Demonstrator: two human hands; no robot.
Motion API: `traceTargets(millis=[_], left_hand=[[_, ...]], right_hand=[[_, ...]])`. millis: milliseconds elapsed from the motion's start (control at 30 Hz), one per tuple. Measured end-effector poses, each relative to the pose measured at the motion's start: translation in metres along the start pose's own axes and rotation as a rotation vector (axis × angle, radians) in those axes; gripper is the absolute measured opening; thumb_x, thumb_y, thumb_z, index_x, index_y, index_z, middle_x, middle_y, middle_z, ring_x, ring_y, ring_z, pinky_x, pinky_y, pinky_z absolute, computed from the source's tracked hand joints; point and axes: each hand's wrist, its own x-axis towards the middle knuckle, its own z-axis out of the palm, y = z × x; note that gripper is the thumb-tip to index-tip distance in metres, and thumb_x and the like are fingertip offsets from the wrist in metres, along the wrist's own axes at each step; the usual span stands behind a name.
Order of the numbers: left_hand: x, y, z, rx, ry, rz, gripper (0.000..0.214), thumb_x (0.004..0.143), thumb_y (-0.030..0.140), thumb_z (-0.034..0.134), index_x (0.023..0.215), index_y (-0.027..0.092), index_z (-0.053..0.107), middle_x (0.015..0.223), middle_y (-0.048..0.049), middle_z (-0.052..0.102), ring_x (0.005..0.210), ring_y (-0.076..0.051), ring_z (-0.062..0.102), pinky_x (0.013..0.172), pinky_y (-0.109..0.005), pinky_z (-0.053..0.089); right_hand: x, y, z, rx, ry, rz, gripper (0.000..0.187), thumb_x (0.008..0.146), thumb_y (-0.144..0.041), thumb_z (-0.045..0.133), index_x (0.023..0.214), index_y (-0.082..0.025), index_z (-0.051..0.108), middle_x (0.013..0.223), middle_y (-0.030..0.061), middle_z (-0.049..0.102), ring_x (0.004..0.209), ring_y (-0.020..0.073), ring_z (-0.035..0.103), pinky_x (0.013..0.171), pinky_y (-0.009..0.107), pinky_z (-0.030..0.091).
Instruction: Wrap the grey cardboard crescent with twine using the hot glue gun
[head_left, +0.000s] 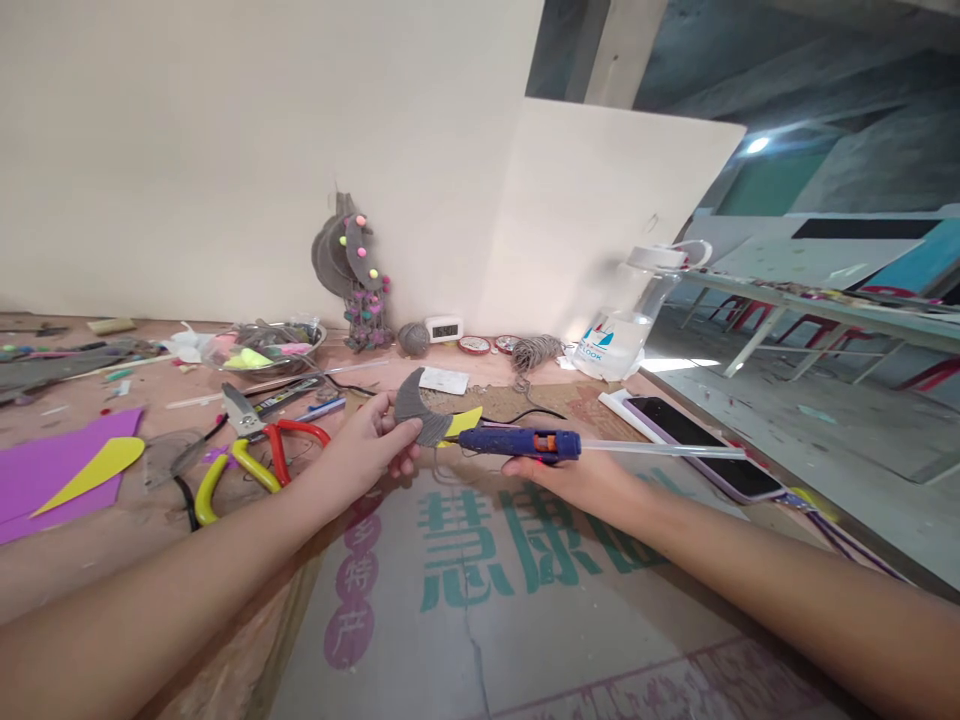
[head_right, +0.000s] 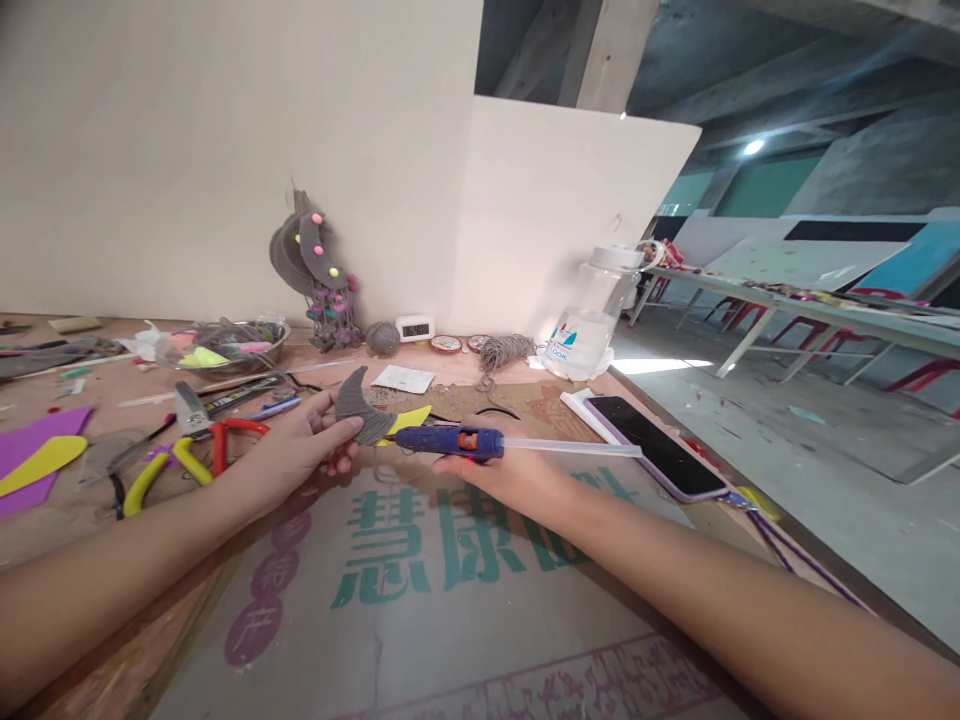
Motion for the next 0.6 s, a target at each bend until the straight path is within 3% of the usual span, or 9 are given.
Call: traceTargets(millis=[433, 600], left_hand=[[0.0003, -0.0035, -0.0014, -0.008, -0.024, 0.017, 0.028, 0.075, 0.036, 0.058, 0.094, 0.02, 0.044, 0.055, 0.0065, 0.054, 0.04, -0.007, 0.049, 0.039, -0.016, 0.039], [-0.001, -0.0018, -0.0003, 0.004, -0.017, 0.033, 0.03, 0.075, 0.036, 0.057, 0.096, 0.02, 0.044, 0.056, 0.0062, 0.055, 0.042, -0.007, 0.05, 0.041, -0.017, 0.04]], right_hand=[[0.002, 0.0051, -0.0026, 0.009, 0.037, 0.08, 0.03, 0.07, -0.047, 0.062, 0.078, -0.019, 0.056, 0.064, -0.0022, 0.053, 0.058, 0.012, 0.048, 0.05, 0.022, 0.035], [0.0025, 0.0054, -0.0037, 0.027, 0.039, 0.031, 0.028, 0.071, -0.047, 0.061, 0.078, -0.02, 0.057, 0.063, -0.0023, 0.053, 0.059, 0.0121, 0.049, 0.053, 0.024, 0.036]])
